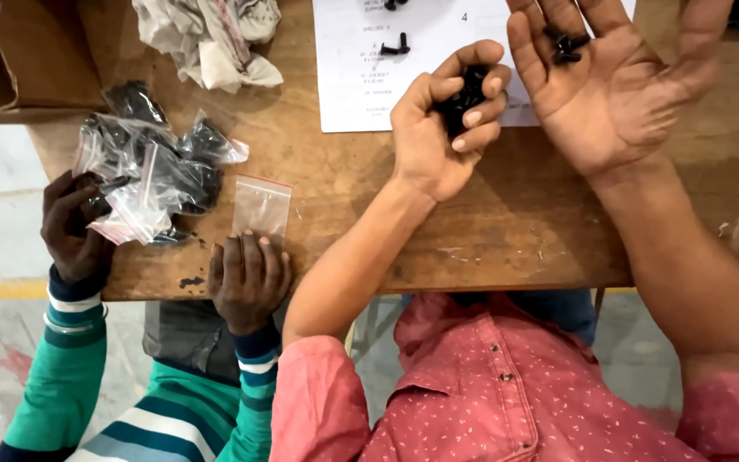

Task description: Sorting and counting small black plastic hardware components into small plastic bags.

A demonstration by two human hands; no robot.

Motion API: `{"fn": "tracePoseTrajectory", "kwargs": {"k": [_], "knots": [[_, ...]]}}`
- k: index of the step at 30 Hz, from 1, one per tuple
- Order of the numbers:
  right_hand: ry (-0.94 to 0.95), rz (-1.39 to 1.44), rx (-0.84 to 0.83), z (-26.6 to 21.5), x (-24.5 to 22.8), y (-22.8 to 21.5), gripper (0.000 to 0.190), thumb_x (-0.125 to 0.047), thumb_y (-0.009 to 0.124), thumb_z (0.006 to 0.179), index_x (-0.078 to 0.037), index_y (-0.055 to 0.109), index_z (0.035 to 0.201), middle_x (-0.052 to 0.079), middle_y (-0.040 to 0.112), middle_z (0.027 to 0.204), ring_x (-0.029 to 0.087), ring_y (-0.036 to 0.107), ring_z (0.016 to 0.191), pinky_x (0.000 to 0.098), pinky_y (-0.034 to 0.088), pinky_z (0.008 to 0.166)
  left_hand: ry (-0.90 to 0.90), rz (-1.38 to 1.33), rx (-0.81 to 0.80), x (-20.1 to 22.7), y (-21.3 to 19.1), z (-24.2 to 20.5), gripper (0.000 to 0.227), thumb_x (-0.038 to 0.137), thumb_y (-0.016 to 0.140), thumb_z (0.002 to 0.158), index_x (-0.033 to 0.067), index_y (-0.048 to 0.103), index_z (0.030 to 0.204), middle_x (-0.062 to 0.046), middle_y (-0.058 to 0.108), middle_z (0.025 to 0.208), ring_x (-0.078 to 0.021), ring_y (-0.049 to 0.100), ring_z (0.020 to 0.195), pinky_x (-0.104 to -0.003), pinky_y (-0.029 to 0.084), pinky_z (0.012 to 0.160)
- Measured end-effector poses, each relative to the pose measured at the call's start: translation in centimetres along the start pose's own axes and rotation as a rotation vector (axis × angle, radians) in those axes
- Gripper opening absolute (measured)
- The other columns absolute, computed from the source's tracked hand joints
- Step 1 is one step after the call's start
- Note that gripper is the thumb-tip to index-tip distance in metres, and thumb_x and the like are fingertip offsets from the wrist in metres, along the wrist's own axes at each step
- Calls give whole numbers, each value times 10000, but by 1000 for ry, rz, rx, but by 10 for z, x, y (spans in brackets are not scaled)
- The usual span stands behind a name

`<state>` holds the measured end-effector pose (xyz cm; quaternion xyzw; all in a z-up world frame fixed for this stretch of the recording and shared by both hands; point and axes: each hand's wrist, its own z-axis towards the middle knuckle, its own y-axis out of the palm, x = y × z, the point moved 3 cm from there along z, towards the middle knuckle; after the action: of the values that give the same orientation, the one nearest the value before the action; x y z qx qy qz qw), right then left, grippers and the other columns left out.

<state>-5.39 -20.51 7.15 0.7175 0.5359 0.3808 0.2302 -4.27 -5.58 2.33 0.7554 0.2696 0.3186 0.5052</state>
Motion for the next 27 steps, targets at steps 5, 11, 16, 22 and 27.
{"fn": "tracePoseTrajectory", "kwargs": {"k": [5,11,16,22,27], "knots": [[18,-27,-23,4,-4,-5,1057,-844,303,940,83,384,1443,291,520,1272,387,424,1417,471,215,1294,-2,186,20,3,7,0,290,232,488,1113,-6,573,1255,-15,488,858,-38,360,628,-176,255,455],[37,-54,-67,10,-14,-17,1034,-818,314,963,93,374,1447,236,457,1181,410,410,1337,500,235,1290,-35,369,46,3,16,-1,314,373,519,1115,72,595,1067,37,453,750,-27,303,540,-181,216,422],[138,-55,-122,15,-16,-29,1015,-774,300,967,95,363,1489,321,415,1518,468,404,1384,532,300,1221,-63,440,4,2,15,-1,377,457,550,1077,122,549,905,47,419,698,-34,294,518,-187,199,417],[231,-823,-597,15,-13,-32,873,-662,417,1008,25,448,1546,217,445,1524,299,588,1172,496,502,1023,-168,603,62,1,28,-5,569,660,502,991,133,481,780,41,402,631,-26,282,462,-179,203,387],[207,-414,-81,13,-9,-36,850,-598,248,1046,112,405,1486,292,441,1557,429,627,1265,568,527,1022,-230,693,131,0,25,-7,647,744,486,930,125,452,743,34,406,632,-29,309,462,-185,220,382]]}}
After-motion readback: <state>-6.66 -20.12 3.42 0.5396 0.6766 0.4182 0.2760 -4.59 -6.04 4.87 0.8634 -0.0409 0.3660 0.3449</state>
